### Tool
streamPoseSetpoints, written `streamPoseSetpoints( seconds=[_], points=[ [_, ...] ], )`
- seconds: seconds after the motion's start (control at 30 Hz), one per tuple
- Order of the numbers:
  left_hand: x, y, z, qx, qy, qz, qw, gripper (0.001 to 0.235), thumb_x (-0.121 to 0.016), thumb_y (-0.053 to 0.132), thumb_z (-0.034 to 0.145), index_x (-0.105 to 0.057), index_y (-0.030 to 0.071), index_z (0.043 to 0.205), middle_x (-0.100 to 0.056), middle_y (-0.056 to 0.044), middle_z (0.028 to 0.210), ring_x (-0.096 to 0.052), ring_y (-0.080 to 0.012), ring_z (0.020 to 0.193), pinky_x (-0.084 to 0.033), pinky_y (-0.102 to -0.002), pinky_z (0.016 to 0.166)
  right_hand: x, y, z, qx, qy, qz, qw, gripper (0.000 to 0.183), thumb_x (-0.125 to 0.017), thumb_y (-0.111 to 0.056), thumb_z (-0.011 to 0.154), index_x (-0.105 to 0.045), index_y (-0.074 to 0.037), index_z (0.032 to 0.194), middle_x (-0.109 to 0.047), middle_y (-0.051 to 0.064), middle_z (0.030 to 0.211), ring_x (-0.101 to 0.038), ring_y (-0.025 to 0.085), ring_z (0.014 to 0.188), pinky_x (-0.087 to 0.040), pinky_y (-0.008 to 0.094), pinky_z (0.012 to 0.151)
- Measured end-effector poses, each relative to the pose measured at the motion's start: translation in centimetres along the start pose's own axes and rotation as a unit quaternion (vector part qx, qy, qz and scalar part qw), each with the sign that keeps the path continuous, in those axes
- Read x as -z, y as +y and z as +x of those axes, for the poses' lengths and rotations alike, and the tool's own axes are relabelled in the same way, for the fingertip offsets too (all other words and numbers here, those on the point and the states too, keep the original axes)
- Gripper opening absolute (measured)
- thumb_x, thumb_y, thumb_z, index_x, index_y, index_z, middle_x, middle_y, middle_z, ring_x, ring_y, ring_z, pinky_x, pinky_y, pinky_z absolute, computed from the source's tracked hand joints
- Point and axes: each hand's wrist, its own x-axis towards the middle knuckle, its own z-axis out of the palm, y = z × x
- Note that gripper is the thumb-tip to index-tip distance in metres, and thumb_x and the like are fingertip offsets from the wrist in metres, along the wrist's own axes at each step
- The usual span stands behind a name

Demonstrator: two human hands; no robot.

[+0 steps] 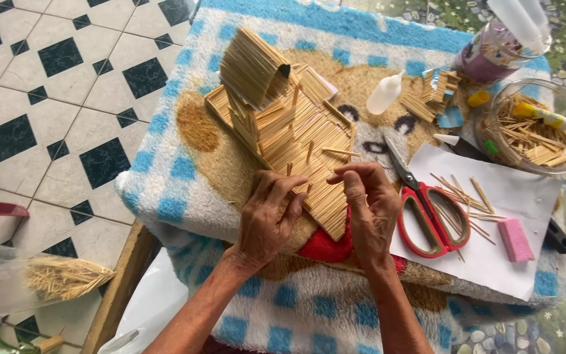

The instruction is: The person assembles a small bamboo structure by cutting bamboo sticks with scissors, applying glue, and inserting the sticks into a pre-built frame. The person repeatedly picks up sticks, trims them, applies adhesive, and places them into the structure.

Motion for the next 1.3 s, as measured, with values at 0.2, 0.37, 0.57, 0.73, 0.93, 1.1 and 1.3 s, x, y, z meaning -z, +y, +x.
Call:
streamPoseSetpoints(
  seconds=[0.2,0.37,0.57,0.73,0.93,1.1,1.3],
  points=[
    [-0.1,0.6,0.0,0.022,0.022,0.007,0.999,0.011,-0.056,0.01,0.079,-0.061,0.005,0.087,-0.052,-0.004,0.071,-0.052,-0.0195,0.07,-0.046,-0.031,0.067,2.5,0.4,1.6,-0.064,0.132,0.232,0.962,0.019,-0.045,-0.021,0.085,-0.052,-0.005,0.078,-0.057,0.014,0.067,-0.053,0.013,0.052,-0.044,0.018,0.047],
    [-0.2,1.1,-0.1,0.033,0.031,0.012,0.999,0.011,-0.057,0.011,0.079,-0.061,0.006,0.086,-0.049,-0.004,0.069,-0.052,-0.0197,0.068,-0.045,-0.03,0.067,9.1,-1.2,1.1,-0.064,0.061,-0.111,0.99,0.014,-0.06,-0.015,0.08,-0.057,-0.001,0.08,-0.057,0.017,0.067,-0.054,0.018,0.05,-0.045,0.025,0.045],
    [-0.6,1.5,-0.3,0.043,0.017,0.049,0.998,0.013,-0.053,0.014,0.082,-0.057,0.005,0.09,-0.05,-0.004,0.078,-0.047,-0.0174,0.074,-0.041,-0.027,0.069,12.1,0.6,-1.6,-0.124,-0.1,-0.49,0.857,0.025,-0.063,-0.023,0.07,-0.055,-0.01,0.089,-0.059,0.005,0.084,-0.058,0.016,0.057,-0.047,0.027,0.051],
    [-0.5,1.3,-0.7,0.045,0.025,0.069,0.996,0.014,-0.057,0.016,0.079,-0.057,0.006,0.09,-0.048,-0.003,0.077,-0.047,-0.017,0.072,-0.041,-0.027,0.068,11.6,1.6,-1.9,-0.107,-0.084,-0.526,0.84,0.038,-0.065,-0.033,0.066,-0.054,-0.011,0.095,-0.056,0.008,0.096,-0.056,0.018,0.054,-0.043,0.035,0.063],
    [-1.3,0.4,-1.5,0.045,0.028,0.071,0.996,0.02,-0.057,0.021,0.079,-0.056,0.008,0.094,-0.047,-0.001,0.079,-0.048,-0.0143,0.076,-0.045,-0.024,0.068,12.3,2.0,-1.0,-0.153,-0.12,-0.513,0.836,0.03,-0.061,-0.029,0.071,-0.056,-0.007,0.092,-0.062,0.008,0.087,-0.06,0.021,0.075,-0.047,0.032,0.065],
    [-1.4,0.1,-1.6,0.049,0.035,0.066,0.996,0.019,-0.057,0.02,0.079,-0.056,0.007,0.094,-0.045,-0.001,0.078,-0.046,-0.0148,0.076,-0.046,-0.024,0.068,13.6,0.2,-1.5,-0.195,-0.064,-0.464,0.862,0.033,-0.061,-0.028,0.07,-0.058,-0.012,0.098,-0.061,0.005,0.086,-0.055,0.019,0.063,-0.047,0.032,0.052],
    [-1.4,0.2,-1.5,0.057,0.025,0.078,0.995,0.02,-0.056,0.024,0.079,-0.057,0.009,0.092,-0.046,-0.001,0.078,-0.046,-0.0144,0.074,-0.046,-0.025,0.068,12.9,-2.5,-3.4,-0.095,-0.126,-0.408,0.899,0.03,-0.059,-0.015,0.067,-0.051,-0.006,0.095,-0.064,0.01,0.081,-0.065,0.02,0.064,-0.055,0.028,0.053]
  ],
)
